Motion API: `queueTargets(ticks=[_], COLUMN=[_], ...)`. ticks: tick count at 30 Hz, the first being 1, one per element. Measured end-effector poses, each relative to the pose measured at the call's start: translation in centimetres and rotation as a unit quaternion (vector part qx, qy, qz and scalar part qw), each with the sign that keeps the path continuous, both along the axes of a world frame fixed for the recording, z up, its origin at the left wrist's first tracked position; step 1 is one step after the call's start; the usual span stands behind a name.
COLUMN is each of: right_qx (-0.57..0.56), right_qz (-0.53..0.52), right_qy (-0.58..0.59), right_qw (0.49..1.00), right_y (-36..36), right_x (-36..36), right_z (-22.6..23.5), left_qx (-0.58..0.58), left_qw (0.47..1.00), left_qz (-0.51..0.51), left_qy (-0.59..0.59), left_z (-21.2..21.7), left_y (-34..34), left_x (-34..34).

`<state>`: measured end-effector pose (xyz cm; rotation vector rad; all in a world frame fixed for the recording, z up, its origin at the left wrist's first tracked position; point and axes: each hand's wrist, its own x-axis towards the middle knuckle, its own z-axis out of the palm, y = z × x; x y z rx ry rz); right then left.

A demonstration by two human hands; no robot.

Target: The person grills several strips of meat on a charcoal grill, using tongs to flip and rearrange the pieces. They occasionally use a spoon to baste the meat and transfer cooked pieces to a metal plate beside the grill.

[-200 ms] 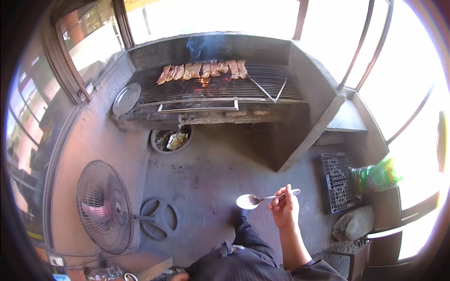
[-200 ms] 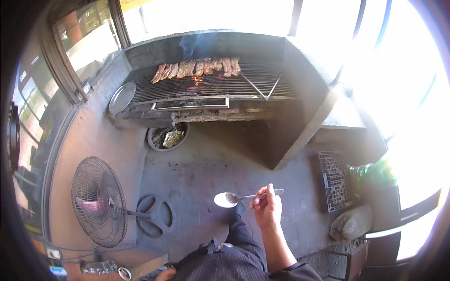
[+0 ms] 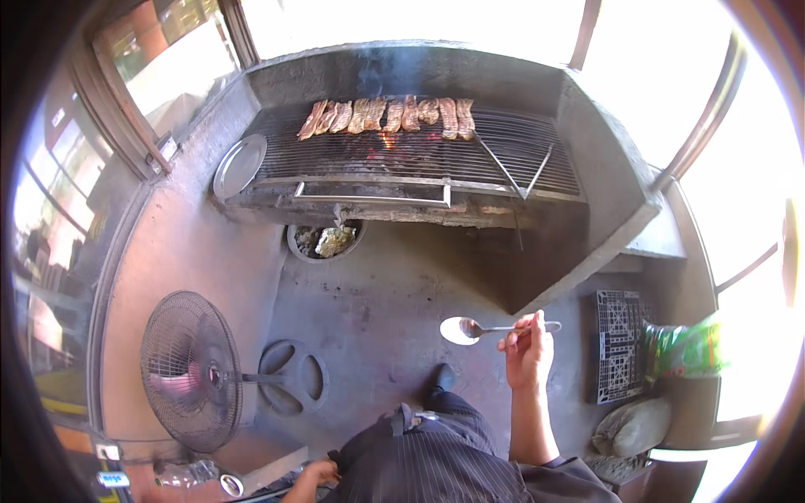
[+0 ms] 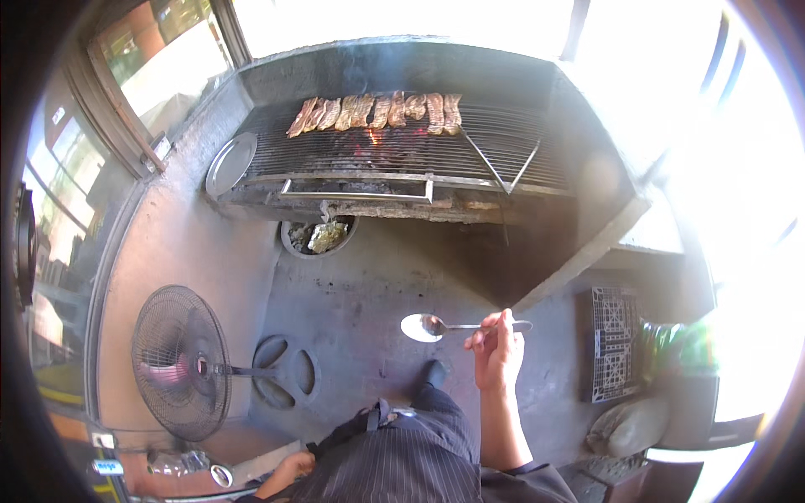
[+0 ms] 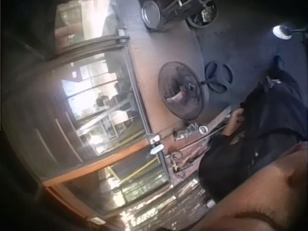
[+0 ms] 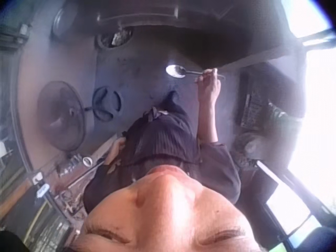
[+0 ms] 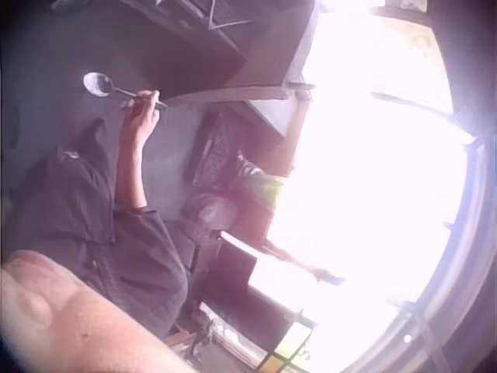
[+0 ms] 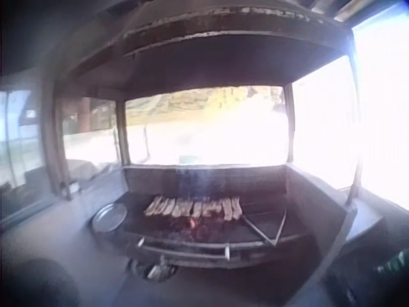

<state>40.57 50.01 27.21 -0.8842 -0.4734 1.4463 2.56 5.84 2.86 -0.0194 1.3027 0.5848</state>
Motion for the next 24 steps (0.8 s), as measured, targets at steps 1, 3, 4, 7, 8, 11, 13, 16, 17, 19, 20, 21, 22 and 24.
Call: queueTargets(ticks=[1, 3, 4, 7, 8, 11, 13, 16, 17, 19, 20, 21, 22, 24], right_qx=[0.023, 0.077, 0.08, 0.084, 0.089, 0.099, 0.113, 0.084, 0.094, 0.104, 0.11, 0.101, 0.109, 0.204], right_qz=[0.014, 0.05, 0.057, 0.08, 0.091, 0.132, 0.149, 0.167, 0.179, 0.189, 0.188, 0.177, 0.171, 0.138], right_qy=[-0.009, -0.028, -0.029, -0.03, -0.04, -0.045, -0.067, -0.103, -0.118, -0.149, -0.164, -0.184, -0.21, -0.284], right_qw=[1.0, 0.995, 0.995, 0.993, 0.991, 0.985, 0.98, 0.977, 0.972, 0.965, 0.962, 0.962, 0.957, 0.927], right_y=[2.5, 7.4, 9.8, 15.6, 17.0, 20.3, 21.6, 22.7, 22.7, 22.2, 22.0, 21.9, 22.0, 22.5], right_x=[-0.4, -1.2, -1.8, -5.0, -6.1, -10.2, -13.1, -18.2, -20.3, -24.4, -26.3, -27.8, -29.0, -30.5], right_z=[0.6, 1.6, 2.0, 3.8, 3.8, 3.1, 2.0, 0.3, -0.1, -0.6, -0.5, -1.1, -0.5, -1.7], left_qx=[0.025, 0.076, 0.101, 0.18, 0.185, 0.143, 0.036, 0.304, 0.381, 0.398, 0.399, 0.393, 0.397, 0.393], left_qw=[0.999, 0.993, 0.989, 0.97, 0.965, 0.92, 0.785, 0.848, 0.851, 0.894, 0.908, 0.912, 0.906, 0.888], left_qz=[-0.016, -0.056, -0.056, 0.0, -0.012, -0.12, -0.285, 0.001, 0.033, 0.047, 0.082, 0.117, 0.142, 0.198], left_qy=[0.021, 0.066, 0.088, 0.162, 0.184, 0.344, 0.549, 0.434, 0.361, 0.199, 0.1, 0.0, -0.045, -0.131], left_z=[-0.3, 0.2, 1.0, 5.6, 5.9, 7.4, 9.3, 13.8, 14.6, 17.7, 19.0, 19.8, 20.2, 20.7], left_y=[1.6, 5.7, 7.5, 12.8, 14.4, 19.2, 25.3, 39.1, 43.7, 51.6, 55.3, 58.3, 60.9, 64.5], left_x=[0.7, 1.1, 1.1, 2.5, 2.1, 0.2, -1.8, -4.1, -4.6, -4.8, -4.4, -4.1, -3.9, -3.6])
